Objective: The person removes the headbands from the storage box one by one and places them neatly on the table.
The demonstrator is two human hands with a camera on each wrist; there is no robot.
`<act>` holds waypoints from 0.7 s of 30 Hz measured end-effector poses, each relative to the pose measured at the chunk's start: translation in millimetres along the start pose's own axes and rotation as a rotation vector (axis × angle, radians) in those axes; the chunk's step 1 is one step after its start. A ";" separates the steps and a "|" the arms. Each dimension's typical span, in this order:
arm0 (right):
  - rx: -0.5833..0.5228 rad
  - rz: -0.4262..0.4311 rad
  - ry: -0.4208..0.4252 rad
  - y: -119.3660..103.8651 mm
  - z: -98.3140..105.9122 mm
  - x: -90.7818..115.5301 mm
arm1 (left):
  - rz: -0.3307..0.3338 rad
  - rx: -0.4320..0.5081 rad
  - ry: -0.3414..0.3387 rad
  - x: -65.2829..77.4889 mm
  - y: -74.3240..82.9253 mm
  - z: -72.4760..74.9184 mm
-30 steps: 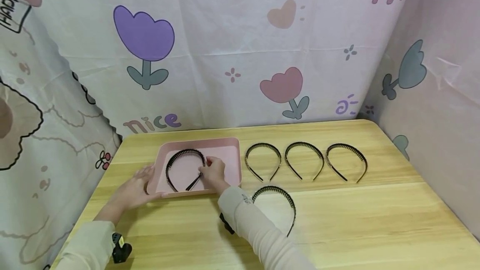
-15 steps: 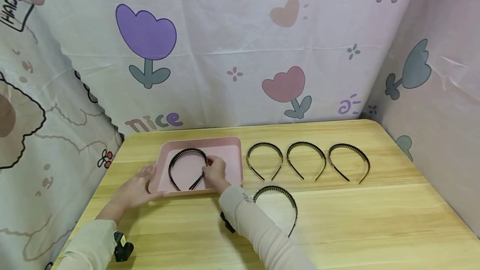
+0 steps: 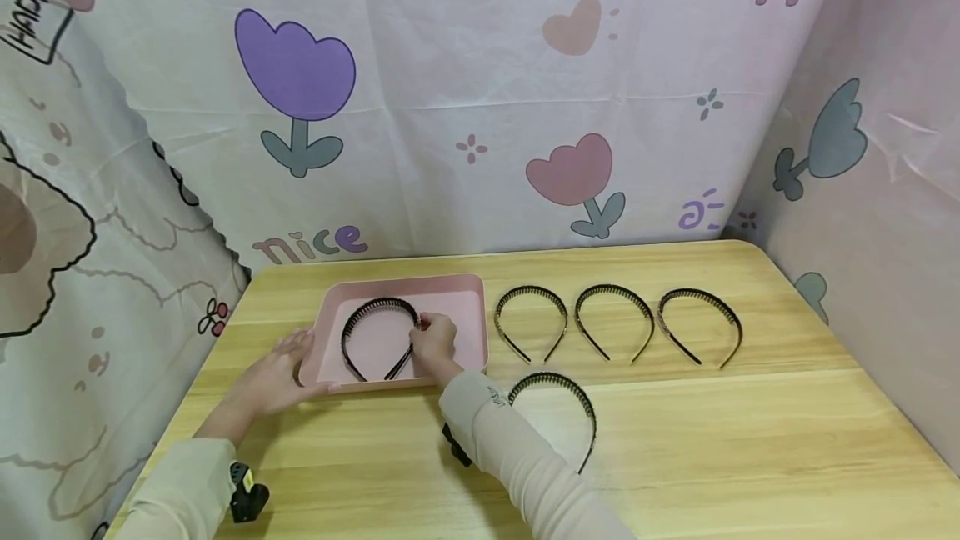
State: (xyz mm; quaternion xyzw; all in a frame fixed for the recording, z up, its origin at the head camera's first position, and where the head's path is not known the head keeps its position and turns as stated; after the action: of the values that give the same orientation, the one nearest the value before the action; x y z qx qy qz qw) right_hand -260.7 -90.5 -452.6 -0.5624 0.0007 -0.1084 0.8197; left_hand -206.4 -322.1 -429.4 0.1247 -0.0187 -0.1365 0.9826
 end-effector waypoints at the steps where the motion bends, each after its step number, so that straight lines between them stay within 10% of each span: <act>1: -0.003 -0.006 0.006 0.0 0.0 0.1 | -0.001 0.000 0.002 0.1 0.1 -0.2; 21: 0.069 -0.074 0.167 2.3 0.9 -2.9 | 0.000 -0.002 -0.001 -0.7 -1.8 -2.8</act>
State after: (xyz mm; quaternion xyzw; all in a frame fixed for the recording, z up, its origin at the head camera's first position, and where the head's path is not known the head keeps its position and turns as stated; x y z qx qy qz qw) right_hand -262.9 -88.4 -454.7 -0.5224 0.0444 -0.1850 0.8312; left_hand -207.4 -322.9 -432.6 0.1234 -0.0192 -0.1367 0.9827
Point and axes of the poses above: each hand's wrist, its own x-axis away from the middle knuckle, its own z-axis out of the back of the hand, y = z × x, the point moved 2 cm from there along -x, towards the middle knuckle, and after that the axes turned 3 degrees about x, right-handed, at the moved point
